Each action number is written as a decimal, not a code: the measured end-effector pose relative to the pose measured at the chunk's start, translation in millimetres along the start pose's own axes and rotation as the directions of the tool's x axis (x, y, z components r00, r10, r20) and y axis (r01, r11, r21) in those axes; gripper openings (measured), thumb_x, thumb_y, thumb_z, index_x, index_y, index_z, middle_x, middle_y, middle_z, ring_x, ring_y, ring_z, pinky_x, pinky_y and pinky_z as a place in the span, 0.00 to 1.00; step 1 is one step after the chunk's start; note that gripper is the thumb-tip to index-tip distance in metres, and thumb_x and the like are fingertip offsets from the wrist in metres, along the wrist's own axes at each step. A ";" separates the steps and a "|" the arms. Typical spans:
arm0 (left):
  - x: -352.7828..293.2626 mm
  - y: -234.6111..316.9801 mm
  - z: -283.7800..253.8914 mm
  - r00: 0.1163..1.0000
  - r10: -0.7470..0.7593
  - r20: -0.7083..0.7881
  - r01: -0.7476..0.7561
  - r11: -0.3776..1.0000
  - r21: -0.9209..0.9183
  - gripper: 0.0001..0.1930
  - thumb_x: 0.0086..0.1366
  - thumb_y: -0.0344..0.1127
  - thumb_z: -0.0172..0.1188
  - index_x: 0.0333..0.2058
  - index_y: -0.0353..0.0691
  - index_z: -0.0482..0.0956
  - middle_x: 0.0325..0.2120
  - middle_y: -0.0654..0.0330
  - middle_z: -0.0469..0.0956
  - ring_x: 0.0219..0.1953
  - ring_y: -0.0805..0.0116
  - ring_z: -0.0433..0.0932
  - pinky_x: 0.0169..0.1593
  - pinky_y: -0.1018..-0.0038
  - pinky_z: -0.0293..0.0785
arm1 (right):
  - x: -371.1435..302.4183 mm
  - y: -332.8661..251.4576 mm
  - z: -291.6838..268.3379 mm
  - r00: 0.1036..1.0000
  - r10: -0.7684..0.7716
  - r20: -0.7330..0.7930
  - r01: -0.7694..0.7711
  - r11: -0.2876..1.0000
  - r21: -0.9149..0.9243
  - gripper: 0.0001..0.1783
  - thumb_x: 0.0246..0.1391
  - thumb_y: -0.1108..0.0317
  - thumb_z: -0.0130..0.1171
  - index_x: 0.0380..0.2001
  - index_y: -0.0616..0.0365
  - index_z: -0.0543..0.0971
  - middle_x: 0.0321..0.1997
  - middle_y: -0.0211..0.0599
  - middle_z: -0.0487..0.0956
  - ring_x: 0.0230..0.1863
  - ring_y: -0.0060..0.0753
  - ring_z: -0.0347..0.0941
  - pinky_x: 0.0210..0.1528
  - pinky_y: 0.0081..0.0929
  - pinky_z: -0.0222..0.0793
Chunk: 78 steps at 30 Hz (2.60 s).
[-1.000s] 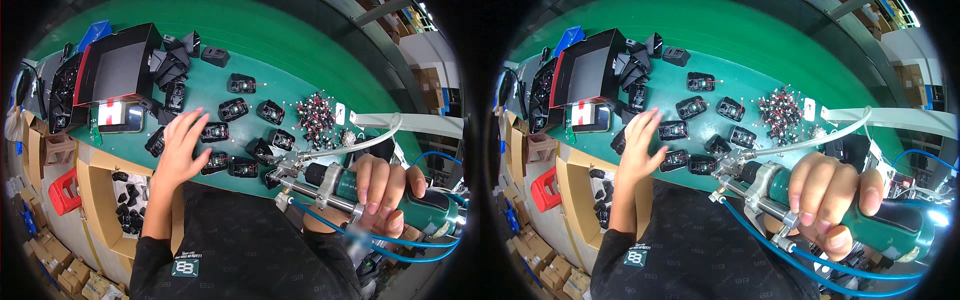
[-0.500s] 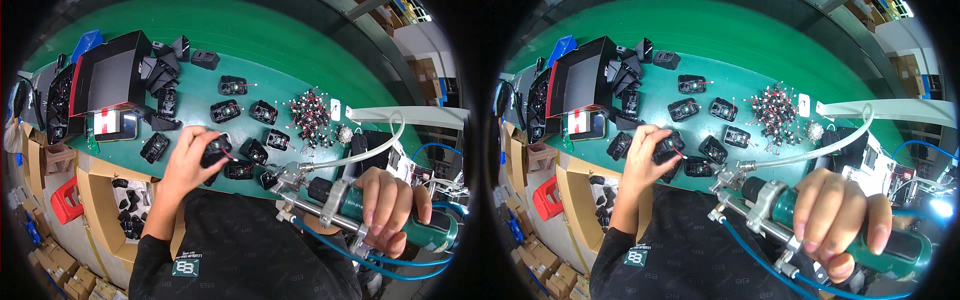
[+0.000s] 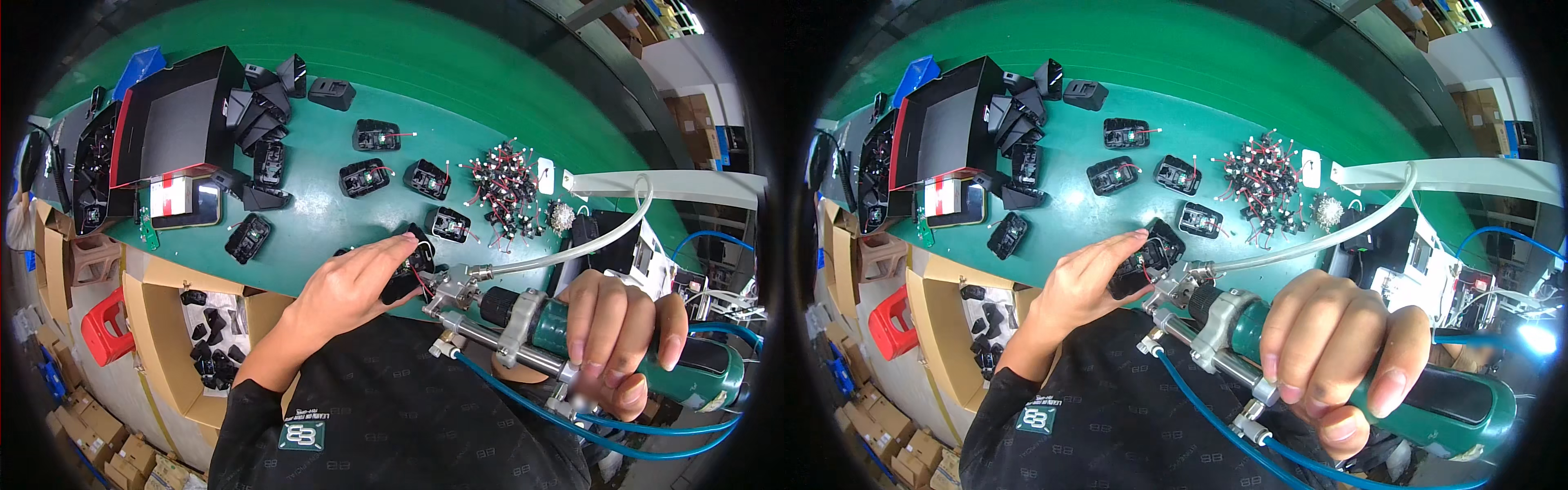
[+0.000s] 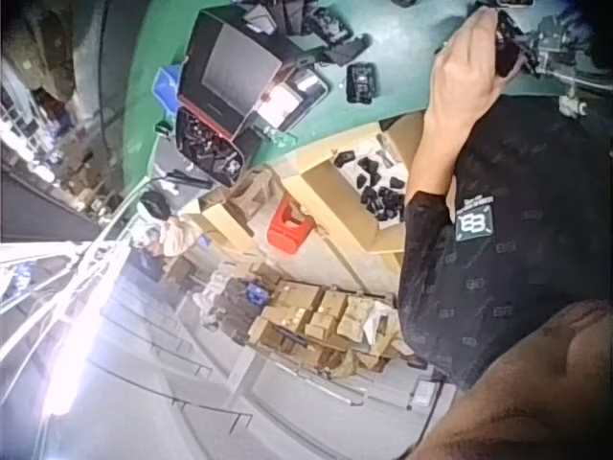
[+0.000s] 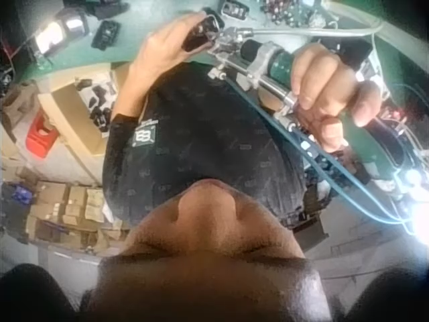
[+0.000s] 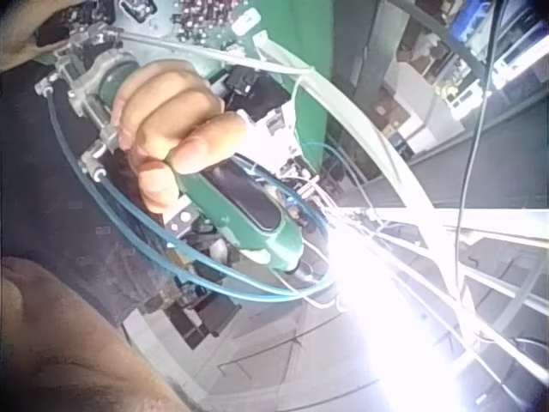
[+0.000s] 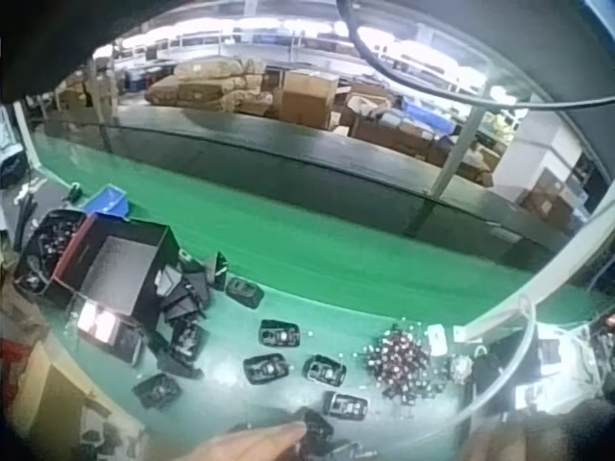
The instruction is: The person assembles an electronic device by securing internal components and wiring into an electronic housing with a pneumatic screwdriver.
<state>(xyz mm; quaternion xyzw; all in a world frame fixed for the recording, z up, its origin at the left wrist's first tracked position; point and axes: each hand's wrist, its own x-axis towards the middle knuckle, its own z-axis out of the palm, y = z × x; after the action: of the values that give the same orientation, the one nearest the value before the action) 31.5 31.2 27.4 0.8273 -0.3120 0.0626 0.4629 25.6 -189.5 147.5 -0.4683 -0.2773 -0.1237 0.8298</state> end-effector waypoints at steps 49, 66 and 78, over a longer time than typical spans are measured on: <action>-9.6 0.6 -2.0 0.995 -0.062 0.077 0.070 0.993 -0.093 0.29 0.47 0.33 0.76 0.49 0.34 0.76 0.45 0.53 0.81 0.47 0.56 0.82 0.50 0.67 0.80 | 1.7 -10.4 -1.7 0.997 0.064 -0.050 -0.065 0.998 -0.022 0.20 0.52 0.70 0.64 0.46 0.44 0.68 0.26 0.22 0.73 0.25 0.22 0.71 0.27 0.21 0.70; -14.5 -11.2 -6.7 0.994 0.112 -0.003 -0.110 0.974 -0.199 0.29 0.46 0.30 0.76 0.49 0.32 0.76 0.45 0.52 0.81 0.46 0.57 0.83 0.49 0.67 0.81 | 1.9 0.9 0.1 0.993 0.057 0.099 -0.060 0.998 0.028 0.17 0.51 0.72 0.67 0.40 0.46 0.70 0.25 0.23 0.75 0.24 0.23 0.73 0.26 0.21 0.72; -16.9 -39.7 -27.4 0.990 -0.137 0.017 0.132 0.976 0.171 0.40 0.42 0.42 0.78 0.56 0.39 0.73 0.51 0.55 0.76 0.54 0.54 0.72 0.60 0.60 0.63 | 9.2 -15.2 -15.1 1.000 -0.025 -0.004 0.025 0.999 -0.047 0.27 0.49 0.70 0.67 0.53 0.49 0.70 0.26 0.22 0.76 0.25 0.17 0.74 0.28 0.15 0.73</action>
<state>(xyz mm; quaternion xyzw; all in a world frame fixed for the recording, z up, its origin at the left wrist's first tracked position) 46.0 76.0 7.4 0.8837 -0.2555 0.0458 0.3894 31.3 -209.8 157.4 -0.4839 -0.2780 -0.1416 0.8176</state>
